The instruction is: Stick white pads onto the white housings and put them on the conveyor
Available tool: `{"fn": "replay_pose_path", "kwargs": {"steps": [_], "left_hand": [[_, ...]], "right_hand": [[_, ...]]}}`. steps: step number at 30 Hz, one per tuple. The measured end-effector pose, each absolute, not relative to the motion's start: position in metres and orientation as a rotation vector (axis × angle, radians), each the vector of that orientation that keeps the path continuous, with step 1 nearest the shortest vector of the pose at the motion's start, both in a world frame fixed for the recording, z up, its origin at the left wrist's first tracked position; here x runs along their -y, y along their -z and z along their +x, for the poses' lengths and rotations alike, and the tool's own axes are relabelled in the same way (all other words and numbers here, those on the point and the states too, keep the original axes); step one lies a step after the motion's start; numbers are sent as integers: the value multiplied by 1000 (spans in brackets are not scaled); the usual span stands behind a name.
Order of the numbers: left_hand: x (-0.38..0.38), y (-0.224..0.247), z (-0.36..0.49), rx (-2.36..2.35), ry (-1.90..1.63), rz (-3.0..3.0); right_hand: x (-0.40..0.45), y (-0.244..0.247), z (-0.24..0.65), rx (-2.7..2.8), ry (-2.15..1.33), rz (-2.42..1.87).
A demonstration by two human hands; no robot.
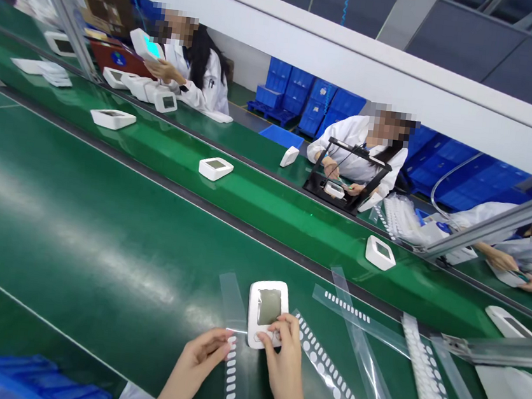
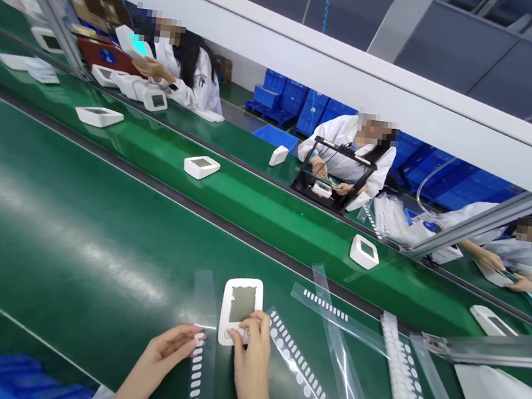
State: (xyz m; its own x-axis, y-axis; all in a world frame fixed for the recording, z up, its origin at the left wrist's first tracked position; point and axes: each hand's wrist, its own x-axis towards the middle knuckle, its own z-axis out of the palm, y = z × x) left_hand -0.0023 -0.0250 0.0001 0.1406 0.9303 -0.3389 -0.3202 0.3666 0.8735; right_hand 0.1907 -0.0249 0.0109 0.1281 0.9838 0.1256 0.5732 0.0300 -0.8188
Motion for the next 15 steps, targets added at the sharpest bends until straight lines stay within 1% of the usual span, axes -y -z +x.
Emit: {"fn": "replay_pose_path", "kwargs": {"steps": [7, 10, 15], "left_hand": [[28, -12, 10, -994, -979, 686], [31, -14, 13, -992, -1010, 692], [37, -5, 17, -1041, -1081, 758]], "right_hand": [[39, -28, 171, 1500, -849, -1445], [41, -26, 161, 1477, -811, -1390], [47, -21, 152, 1452, -739, -1393]]}}
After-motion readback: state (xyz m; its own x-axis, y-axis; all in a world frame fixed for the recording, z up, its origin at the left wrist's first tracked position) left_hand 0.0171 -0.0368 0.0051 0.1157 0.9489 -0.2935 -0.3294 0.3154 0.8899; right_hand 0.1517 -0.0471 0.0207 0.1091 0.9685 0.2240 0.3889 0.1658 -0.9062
